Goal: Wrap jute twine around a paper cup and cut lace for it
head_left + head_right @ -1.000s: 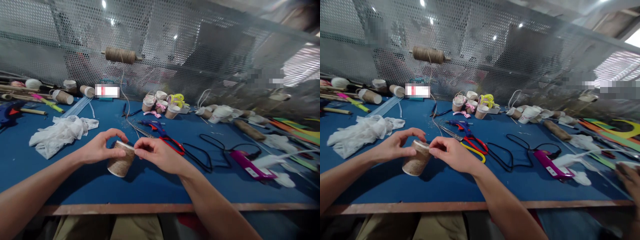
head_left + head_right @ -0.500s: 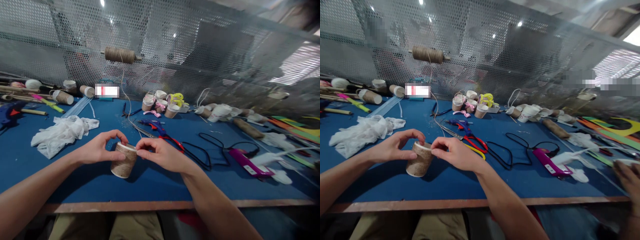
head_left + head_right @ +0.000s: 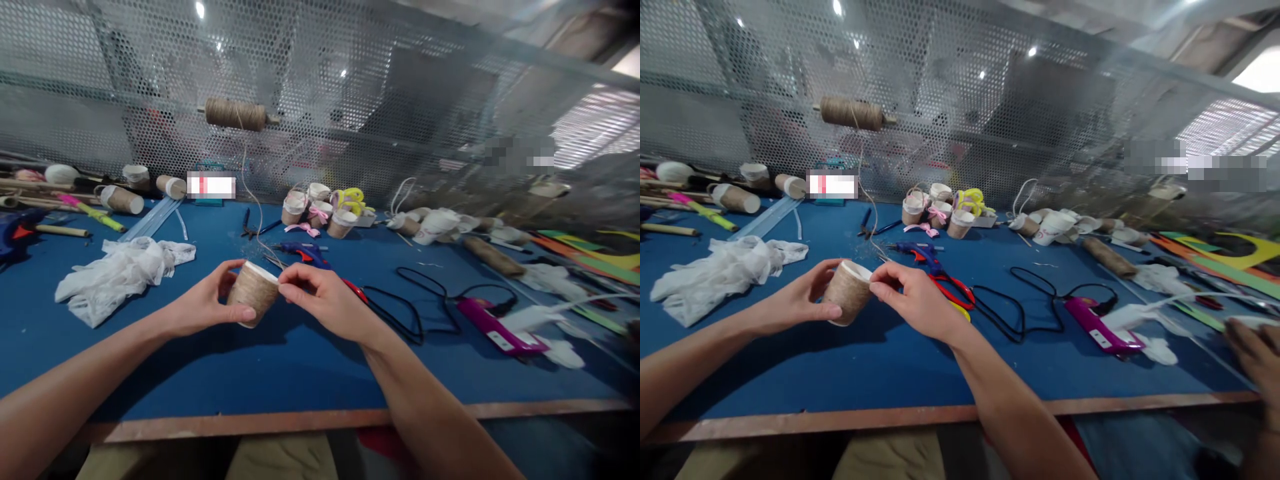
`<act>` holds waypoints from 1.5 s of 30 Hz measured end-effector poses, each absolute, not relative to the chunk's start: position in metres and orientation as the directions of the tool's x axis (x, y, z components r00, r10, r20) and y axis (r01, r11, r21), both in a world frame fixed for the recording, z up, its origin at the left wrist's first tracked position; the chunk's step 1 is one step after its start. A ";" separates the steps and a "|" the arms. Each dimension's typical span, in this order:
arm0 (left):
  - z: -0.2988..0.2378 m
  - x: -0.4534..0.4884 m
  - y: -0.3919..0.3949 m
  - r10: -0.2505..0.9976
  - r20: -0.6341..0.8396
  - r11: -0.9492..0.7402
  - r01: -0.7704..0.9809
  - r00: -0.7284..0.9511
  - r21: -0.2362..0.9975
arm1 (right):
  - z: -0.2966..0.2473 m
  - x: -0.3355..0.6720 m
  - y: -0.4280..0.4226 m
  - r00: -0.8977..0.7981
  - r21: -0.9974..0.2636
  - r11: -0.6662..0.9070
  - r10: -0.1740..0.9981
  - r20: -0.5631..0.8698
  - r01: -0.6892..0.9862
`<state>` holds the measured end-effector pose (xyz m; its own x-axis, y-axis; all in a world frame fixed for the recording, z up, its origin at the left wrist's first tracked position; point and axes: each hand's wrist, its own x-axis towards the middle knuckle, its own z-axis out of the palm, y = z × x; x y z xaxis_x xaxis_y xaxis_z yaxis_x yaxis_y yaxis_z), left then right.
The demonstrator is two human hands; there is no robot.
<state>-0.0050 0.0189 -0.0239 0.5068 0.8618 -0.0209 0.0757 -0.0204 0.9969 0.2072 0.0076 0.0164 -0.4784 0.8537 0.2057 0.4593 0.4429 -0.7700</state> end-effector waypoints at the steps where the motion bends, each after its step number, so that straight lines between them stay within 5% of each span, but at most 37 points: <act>1: -0.023 -0.004 0.018 0.849 -0.049 0.028 0.049 0.525 0.998 | 0.016 0.207 0.007 -0.478 -0.779 0.446 0.851 0.217 0.441; 11: -0.014 -0.007 0.010 0.638 -0.092 0.359 -0.189 0.765 0.914 | 0.018 0.208 0.007 -0.527 -0.793 0.507 0.800 0.288 0.336; 19: -0.015 -0.019 0.023 0.798 0.104 0.097 -0.297 0.593 0.950 | 0.017 0.210 0.008 -0.641 -0.940 0.273 0.763 0.082 0.204; 25: -0.007 -0.019 0.016 0.770 0.153 -0.180 -0.020 0.620 0.984 | 0.021 0.208 0.007 -0.617 -0.803 0.423 0.782 0.089 0.420; 32: -0.009 -0.002 0.013 0.764 0.313 -0.582 0.391 0.565 0.713 | 0.022 0.201 0.005 -0.561 -0.549 0.564 0.804 0.195 0.617; 37: -0.005 0.010 0.013 0.760 0.336 -0.623 0.476 0.555 0.621 | 0.022 0.194 0.003 -0.546 -0.547 0.561 0.811 0.212 0.621; 45: -0.009 0.012 0.013 0.796 0.305 -0.544 0.396 0.523 0.740 | 0.021 0.196 0.003 -0.516 -0.665 0.472 0.843 0.150 0.578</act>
<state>0.0125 0.0131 -0.0090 0.5231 0.7959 0.3048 0.3958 -0.5435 0.7402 0.1963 0.0033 0.0205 -0.5162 0.8433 0.1497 0.5783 0.4720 -0.6654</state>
